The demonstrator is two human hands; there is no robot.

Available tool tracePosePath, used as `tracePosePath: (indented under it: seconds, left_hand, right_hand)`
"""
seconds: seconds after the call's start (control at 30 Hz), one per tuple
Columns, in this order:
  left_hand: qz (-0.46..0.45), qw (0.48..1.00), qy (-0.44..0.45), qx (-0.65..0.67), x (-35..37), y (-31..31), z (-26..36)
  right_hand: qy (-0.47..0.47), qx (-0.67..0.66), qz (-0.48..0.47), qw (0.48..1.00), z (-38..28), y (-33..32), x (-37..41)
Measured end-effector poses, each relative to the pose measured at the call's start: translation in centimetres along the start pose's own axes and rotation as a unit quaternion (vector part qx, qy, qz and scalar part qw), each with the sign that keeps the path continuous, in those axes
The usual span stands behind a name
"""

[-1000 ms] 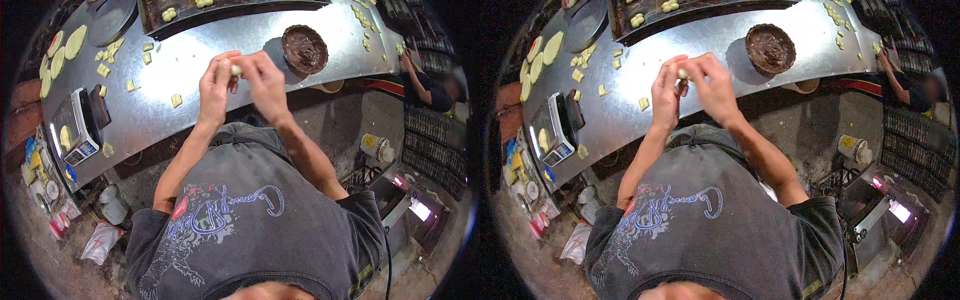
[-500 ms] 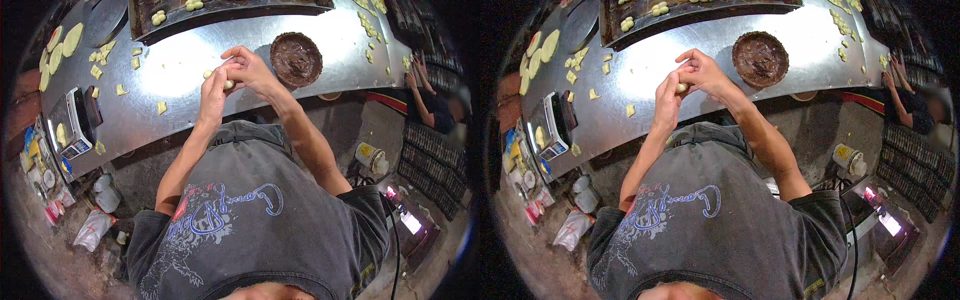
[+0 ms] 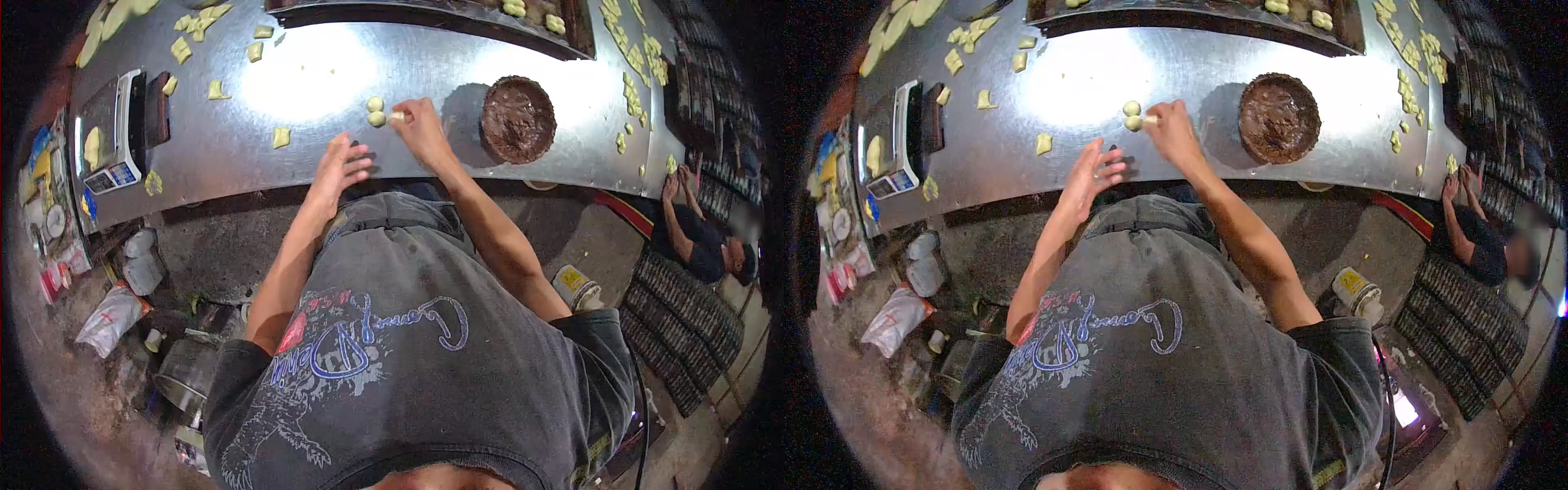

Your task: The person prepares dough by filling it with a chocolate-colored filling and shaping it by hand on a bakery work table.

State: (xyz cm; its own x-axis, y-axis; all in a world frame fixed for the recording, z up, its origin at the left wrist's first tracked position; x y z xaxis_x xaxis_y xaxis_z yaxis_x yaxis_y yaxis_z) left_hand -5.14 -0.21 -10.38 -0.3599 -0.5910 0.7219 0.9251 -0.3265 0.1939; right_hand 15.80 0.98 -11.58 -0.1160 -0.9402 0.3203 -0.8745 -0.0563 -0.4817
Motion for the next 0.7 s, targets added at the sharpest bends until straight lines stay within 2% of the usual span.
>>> tracePosePath:
  seconds: [0.07, 0.17, 0.2, 0.3, 0.4, 0.5, 0.6, 0.7]
  left_hand:
    - [0.029, 0.998, 0.032, 0.046, 0.4, -3.5, -0.2]
    - [0.105, 0.983, 0.073, 0.131, 2.2, -7.7, 1.0]
    - [0.125, 0.978, 0.088, 0.143, 2.7, -9.4, 1.1]
    - [0.183, 0.958, 0.117, 0.187, 4.0, -14.0, 0.9]
    - [0.211, 0.939, 0.129, 0.238, 5.4, -17.4, 0.5]
    - [0.211, 0.937, 0.147, 0.236, 7.1, -19.4, 0.4]
    - [0.211, 0.934, 0.154, 0.244, 7.7, -20.9, -0.4]
    - [0.24, 0.923, 0.149, 0.261, 7.0, -20.8, 0.3]
  right_hand:
    - [0.019, 0.066, 0.0, 0.998, 2.3, 1.9, -2.0]
    - [0.005, 0.107, 0.012, 0.994, 0.0, 3.0, -1.8]
    - [0.018, 0.213, 0.001, 0.977, -1.6, 3.0, -1.7]
    - [-0.105, 0.294, 0.098, 0.945, -4.8, 5.5, -2.1]
    - [-0.156, 0.132, -0.048, 0.978, -7.5, 12.5, -4.7]
    - [-0.292, 0.111, 0.0, 0.95, -10.5, 19.3, -4.4]
    - [-0.208, 0.104, -0.128, 0.964, -10.5, 23.7, -7.6]
    - [-0.19, -0.069, -0.175, 0.964, -16.3, 21.4, -4.1]
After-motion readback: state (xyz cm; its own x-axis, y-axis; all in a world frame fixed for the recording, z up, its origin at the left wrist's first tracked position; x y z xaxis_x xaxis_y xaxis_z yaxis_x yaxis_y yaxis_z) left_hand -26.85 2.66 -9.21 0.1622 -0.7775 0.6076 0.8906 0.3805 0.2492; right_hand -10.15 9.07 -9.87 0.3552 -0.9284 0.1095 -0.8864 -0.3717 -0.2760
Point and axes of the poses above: each hand's wrist, its own x-axis away from the middle knuckle, its own y-axis out of the palm, z = x × y, the point moved 4 cm from there along -x, towards the middle knuckle, and after that the axes turned 6 degrees about -x, right-handed, at the moved point
